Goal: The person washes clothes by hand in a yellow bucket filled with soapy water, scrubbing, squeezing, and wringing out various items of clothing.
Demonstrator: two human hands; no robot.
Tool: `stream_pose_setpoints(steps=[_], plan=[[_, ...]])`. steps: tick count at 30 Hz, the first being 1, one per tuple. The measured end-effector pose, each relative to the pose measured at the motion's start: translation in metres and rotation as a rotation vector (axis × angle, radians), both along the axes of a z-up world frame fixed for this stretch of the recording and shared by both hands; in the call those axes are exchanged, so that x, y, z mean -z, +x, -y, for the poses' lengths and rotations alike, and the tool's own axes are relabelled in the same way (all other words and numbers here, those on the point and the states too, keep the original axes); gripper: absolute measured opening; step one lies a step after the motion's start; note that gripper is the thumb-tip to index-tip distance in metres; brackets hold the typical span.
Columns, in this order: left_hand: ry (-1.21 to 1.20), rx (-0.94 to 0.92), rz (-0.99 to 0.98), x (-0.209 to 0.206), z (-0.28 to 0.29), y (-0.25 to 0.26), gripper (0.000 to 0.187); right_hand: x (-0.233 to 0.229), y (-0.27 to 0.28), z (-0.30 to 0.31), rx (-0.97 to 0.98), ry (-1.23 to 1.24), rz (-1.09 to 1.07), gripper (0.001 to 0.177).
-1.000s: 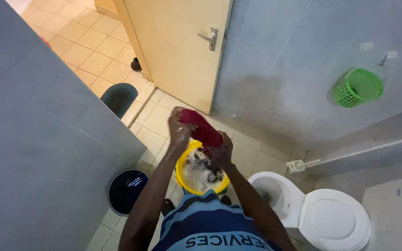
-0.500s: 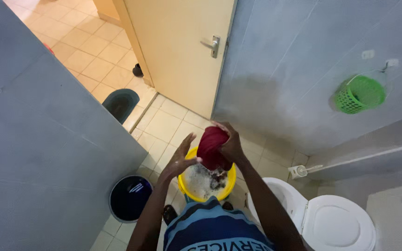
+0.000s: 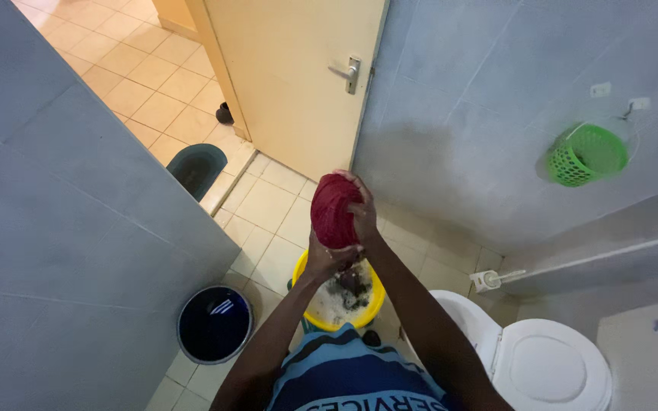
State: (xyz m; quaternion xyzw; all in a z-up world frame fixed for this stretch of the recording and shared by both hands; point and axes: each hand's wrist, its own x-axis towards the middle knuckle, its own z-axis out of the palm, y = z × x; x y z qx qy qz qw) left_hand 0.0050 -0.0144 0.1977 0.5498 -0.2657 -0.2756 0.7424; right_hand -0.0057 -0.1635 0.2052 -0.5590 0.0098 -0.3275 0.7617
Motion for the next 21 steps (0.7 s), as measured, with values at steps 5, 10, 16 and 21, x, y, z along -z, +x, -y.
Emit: stream_pose_setpoints(steps=[5, 10, 16, 21], plan=[[-0.059, 0.105, -0.029, 0.010, -0.008, 0.011, 0.055, -0.040, -0.026, -0.020, 0.157, -0.457, -0.273, 0.070], [0.032, 0.205, -0.415, 0.047, -0.016, 0.005, 0.039, -0.021, -0.052, -0.006, 0.351, -0.797, -0.592, 0.072], [-0.348, 0.501, -1.091, 0.058, -0.025, -0.014, 0.028, 0.058, -0.066, 0.000, -0.014, 0.150, -0.598, 0.064], [-0.570, 0.685, -1.195, 0.015, -0.030, -0.057, 0.028, 0.055, -0.037, -0.035, -0.748, 0.878, 0.041, 0.059]])
